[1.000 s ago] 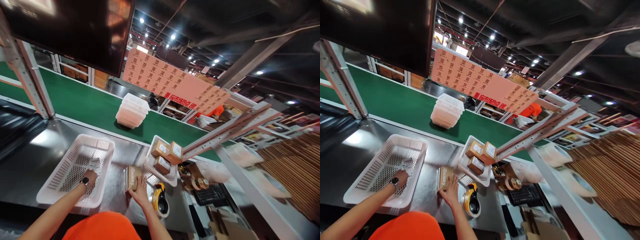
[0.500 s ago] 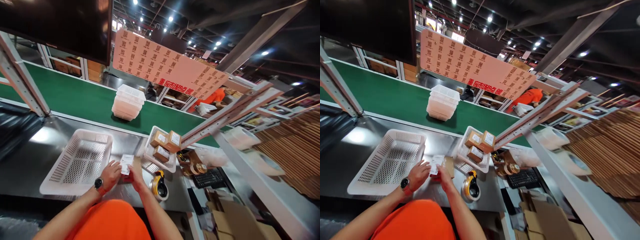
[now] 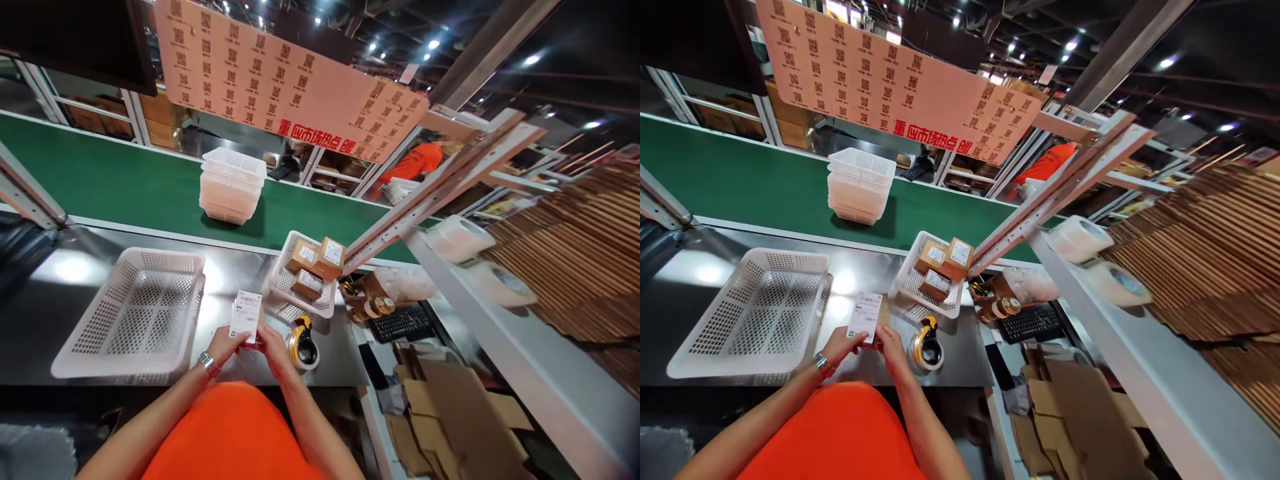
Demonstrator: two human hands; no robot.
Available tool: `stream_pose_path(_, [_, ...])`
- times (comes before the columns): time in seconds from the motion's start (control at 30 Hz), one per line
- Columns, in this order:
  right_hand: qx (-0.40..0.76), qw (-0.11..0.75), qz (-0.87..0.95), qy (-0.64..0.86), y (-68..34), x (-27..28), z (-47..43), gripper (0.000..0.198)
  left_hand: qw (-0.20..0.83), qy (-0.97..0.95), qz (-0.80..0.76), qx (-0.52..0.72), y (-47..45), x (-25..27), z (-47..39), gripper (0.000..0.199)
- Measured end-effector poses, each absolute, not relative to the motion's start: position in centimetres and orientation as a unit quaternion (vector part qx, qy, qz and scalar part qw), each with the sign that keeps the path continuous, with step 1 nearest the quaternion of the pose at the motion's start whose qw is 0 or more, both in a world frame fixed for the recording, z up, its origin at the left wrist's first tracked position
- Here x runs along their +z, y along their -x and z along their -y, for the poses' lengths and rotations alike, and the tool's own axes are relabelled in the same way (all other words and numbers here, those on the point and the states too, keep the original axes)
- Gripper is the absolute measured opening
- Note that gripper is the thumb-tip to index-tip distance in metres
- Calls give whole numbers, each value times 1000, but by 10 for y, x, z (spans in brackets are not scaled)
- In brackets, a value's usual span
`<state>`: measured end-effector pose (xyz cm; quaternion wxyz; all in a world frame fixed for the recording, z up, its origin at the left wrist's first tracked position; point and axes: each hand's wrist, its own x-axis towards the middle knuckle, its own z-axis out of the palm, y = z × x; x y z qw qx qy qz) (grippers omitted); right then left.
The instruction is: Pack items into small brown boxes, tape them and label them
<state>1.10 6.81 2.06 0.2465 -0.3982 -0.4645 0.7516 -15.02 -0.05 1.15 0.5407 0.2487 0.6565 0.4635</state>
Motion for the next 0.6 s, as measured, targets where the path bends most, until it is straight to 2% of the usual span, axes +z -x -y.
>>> stream_pose_path(0.17, [767,239,418,424,-33,14,-62,62,479,-204,-695,495,141,3,-2,50])
stream_pose_path(0.33, [768,264,390,434,-36,5,-55,62,466,-211,-697,503,132,-4,-2,56])
stream_pose_path(0.6, [752,276,409,436,-41,-2,-59,61,473,-204,-700,495,123,-5,-7,48])
